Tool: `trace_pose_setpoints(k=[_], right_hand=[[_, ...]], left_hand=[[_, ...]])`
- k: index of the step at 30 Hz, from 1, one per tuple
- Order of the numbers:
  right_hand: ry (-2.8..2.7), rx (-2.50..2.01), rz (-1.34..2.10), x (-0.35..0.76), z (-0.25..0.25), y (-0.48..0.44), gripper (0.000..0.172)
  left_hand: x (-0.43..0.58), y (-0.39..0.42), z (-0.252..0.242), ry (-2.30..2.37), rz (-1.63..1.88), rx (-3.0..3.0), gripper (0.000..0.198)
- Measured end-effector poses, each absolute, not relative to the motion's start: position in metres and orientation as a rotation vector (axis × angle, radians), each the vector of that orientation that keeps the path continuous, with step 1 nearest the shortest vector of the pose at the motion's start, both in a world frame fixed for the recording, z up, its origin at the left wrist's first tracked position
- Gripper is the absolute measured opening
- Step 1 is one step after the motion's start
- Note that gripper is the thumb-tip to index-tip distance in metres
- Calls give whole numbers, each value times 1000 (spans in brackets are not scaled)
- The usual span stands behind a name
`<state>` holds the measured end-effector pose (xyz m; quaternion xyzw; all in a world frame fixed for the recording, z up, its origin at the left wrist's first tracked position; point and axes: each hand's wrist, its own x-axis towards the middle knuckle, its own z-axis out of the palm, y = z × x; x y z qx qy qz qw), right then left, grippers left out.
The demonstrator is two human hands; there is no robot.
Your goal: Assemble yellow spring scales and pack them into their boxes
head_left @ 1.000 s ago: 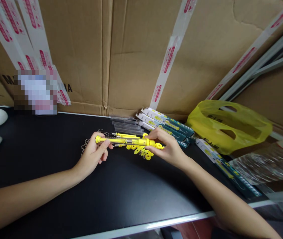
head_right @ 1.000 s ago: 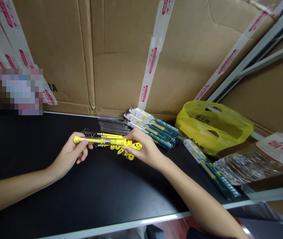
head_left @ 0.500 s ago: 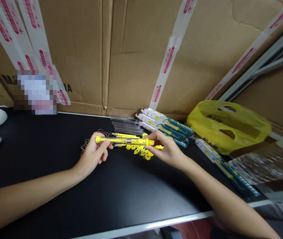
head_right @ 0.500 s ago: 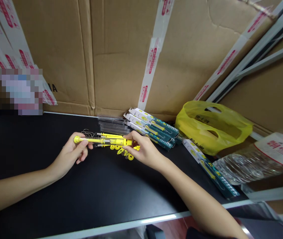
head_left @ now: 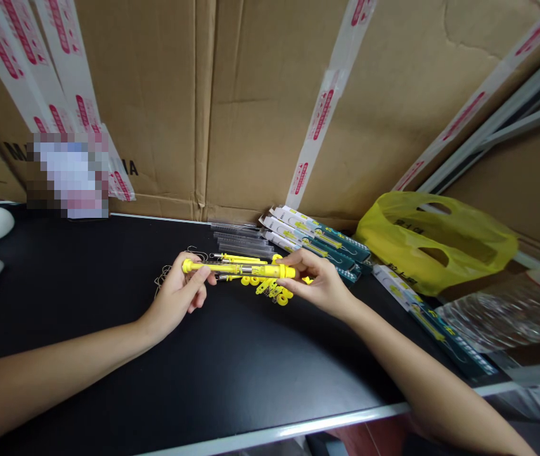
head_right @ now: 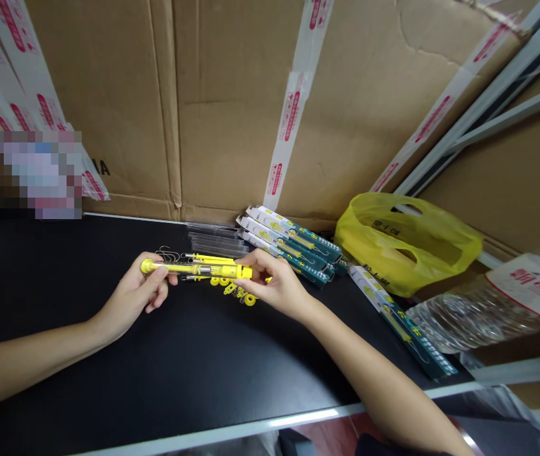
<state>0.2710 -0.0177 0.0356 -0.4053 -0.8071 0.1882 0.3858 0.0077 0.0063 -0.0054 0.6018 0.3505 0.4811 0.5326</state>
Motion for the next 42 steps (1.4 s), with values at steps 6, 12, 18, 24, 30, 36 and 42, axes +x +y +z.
trace_pose_setpoints(k=[6,12,18,24,30,36,42], right_hand=[[-2177,-914,143,269,46,-15,15],[-2208,-963,127,268,41,-16,13],[-2180,-1030,317,272,30,-18,18],[-2132,-1066,505,271,27,-19,21],[-2081,-1120,578,271,29,-20,24],[-2083,-1082,439,271,35,-17,25],[-2152,-930,71,268,45,-15,16]], left_hand=[[9,8,-7,850,1148,1435,24],[9,6,-6,857,1148,1428,24],[8,7,-7,848,1144,1424,25],[8,6,-5,843,1145,1421,26],[8,5,-3,845,1144,1411,26],[9,5,-2,846,1155,1396,28],[8,6,-4,852,1151,1410,27]])
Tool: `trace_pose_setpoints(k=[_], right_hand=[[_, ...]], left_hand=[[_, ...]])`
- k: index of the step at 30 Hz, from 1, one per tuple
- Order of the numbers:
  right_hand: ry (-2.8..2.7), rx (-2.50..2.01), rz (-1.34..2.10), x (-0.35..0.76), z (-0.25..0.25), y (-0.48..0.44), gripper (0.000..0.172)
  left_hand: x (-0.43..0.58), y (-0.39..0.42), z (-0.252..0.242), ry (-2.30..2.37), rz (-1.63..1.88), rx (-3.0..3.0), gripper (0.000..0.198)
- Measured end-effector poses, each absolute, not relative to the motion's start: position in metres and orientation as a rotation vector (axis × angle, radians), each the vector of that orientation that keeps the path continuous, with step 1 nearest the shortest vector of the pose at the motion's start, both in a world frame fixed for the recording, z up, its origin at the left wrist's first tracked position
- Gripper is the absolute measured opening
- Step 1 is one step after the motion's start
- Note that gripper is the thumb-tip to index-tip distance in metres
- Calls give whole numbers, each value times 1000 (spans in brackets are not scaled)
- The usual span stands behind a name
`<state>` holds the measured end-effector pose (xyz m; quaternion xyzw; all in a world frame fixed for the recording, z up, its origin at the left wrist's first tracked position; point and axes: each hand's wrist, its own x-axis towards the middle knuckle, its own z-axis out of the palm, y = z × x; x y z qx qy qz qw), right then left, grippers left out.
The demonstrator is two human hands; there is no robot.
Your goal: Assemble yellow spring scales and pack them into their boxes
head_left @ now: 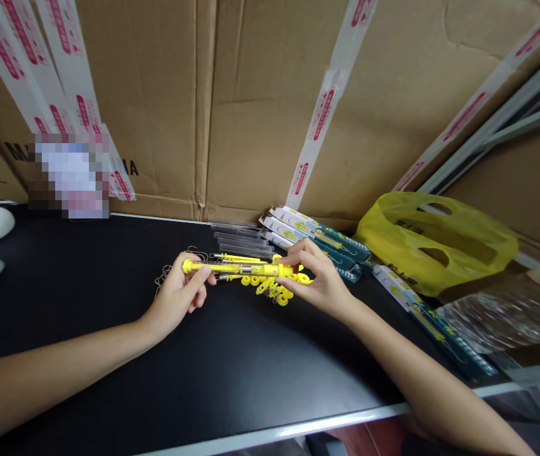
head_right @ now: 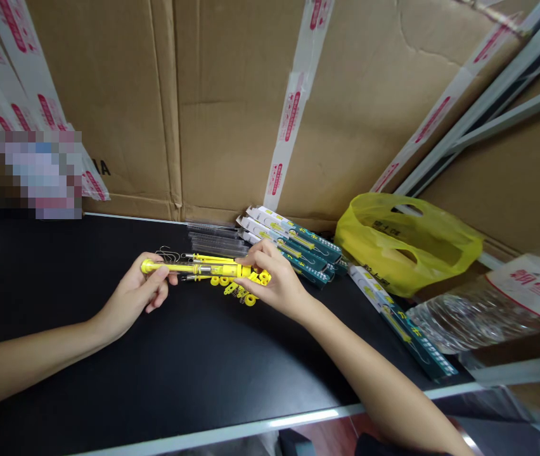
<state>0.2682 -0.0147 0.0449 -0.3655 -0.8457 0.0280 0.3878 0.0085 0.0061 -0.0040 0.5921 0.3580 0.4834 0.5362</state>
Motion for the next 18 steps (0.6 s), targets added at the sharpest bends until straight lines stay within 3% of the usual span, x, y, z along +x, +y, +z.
trace_pose_setpoints(k=[7,18], right_hand=[[-2182,-921,82,268,39,-14,14],[-2181,-1058,404,270,31,-17,16]], left_hand=[[8,6,-5,852,1146,1416,27],[9,6,-4,851,1157,1383,27]])
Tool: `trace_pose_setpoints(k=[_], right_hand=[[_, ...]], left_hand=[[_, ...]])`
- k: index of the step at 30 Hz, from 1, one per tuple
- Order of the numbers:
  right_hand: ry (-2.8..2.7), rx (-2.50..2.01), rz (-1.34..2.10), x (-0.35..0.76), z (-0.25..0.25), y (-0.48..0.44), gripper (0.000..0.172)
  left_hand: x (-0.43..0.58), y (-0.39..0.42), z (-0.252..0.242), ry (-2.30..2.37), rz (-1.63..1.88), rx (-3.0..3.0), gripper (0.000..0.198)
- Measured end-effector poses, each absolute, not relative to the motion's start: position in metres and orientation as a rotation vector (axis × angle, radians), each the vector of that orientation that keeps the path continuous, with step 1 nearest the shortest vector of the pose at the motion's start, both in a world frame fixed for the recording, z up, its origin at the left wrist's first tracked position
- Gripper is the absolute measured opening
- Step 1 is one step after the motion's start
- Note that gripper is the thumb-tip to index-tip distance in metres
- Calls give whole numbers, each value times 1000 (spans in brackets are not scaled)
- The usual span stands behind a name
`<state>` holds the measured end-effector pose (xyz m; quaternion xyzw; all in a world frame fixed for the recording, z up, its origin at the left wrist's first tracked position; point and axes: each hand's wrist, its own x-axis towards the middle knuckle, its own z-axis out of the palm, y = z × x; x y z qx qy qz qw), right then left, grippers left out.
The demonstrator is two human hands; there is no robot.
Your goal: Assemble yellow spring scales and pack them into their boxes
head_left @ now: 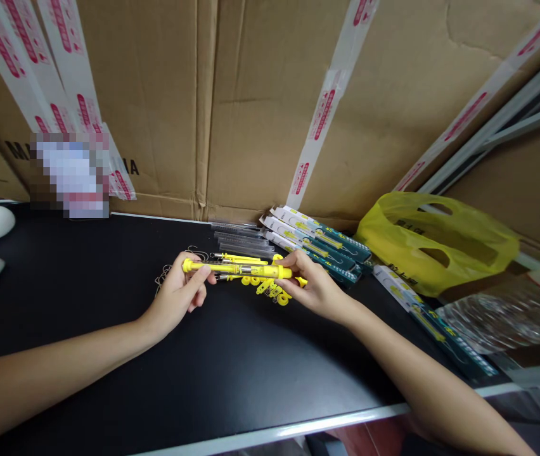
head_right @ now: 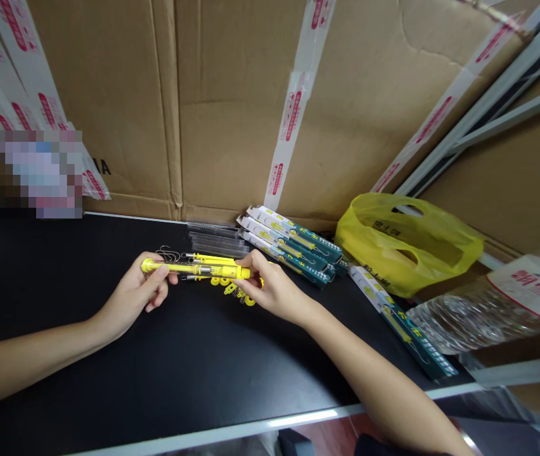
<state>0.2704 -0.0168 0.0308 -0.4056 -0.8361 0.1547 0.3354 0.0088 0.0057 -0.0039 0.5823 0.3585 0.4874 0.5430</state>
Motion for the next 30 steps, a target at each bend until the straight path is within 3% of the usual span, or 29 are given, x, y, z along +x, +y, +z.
trace_pose_setpoints(k=[6,15,30], right_hand=[[-2083,-1064,666,269,29,-18,21],[-2172,-932,96,268,43,-13,14],[-2199,-921,190,270,32,-14,12]], left_hand=[[8,5,-4,843,1155,1386,28],[8,5,-4,854,1152,1399,28],[7,5,-5,842,1147,1404,27]])
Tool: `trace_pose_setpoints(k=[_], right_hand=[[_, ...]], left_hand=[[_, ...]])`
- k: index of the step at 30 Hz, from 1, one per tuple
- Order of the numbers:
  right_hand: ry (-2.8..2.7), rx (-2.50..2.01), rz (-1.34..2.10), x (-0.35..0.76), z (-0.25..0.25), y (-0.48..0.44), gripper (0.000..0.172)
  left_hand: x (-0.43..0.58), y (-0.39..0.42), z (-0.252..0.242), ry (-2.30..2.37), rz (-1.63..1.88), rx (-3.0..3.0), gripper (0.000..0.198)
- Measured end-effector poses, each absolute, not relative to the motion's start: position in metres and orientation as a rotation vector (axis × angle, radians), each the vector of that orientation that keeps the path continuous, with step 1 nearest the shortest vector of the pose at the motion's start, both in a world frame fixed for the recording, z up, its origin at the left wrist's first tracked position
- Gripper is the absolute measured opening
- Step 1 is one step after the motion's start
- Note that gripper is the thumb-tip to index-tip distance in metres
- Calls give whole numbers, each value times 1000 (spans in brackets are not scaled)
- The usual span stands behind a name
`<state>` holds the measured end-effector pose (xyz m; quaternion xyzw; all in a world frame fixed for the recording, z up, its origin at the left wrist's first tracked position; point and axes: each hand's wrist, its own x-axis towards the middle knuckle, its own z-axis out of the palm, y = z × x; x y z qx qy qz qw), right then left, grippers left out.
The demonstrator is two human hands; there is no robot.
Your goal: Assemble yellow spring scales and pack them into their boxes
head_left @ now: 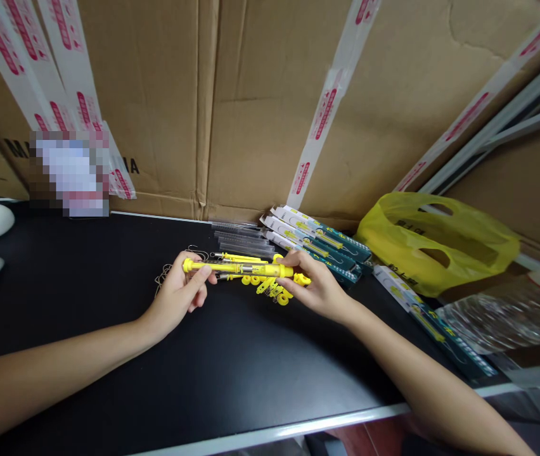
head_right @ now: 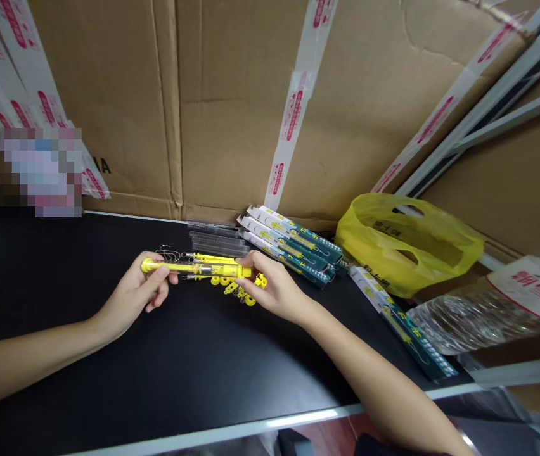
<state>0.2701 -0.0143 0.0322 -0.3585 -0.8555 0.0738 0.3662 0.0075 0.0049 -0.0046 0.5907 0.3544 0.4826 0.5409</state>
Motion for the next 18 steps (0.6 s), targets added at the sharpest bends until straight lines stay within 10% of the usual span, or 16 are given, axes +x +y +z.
trace_pose_setpoints(k=[18], right_hand=[[-2148,-1032,529,272,25,-17,18]], left_hand=[[7,5,-4,833,1143,1415,24]])
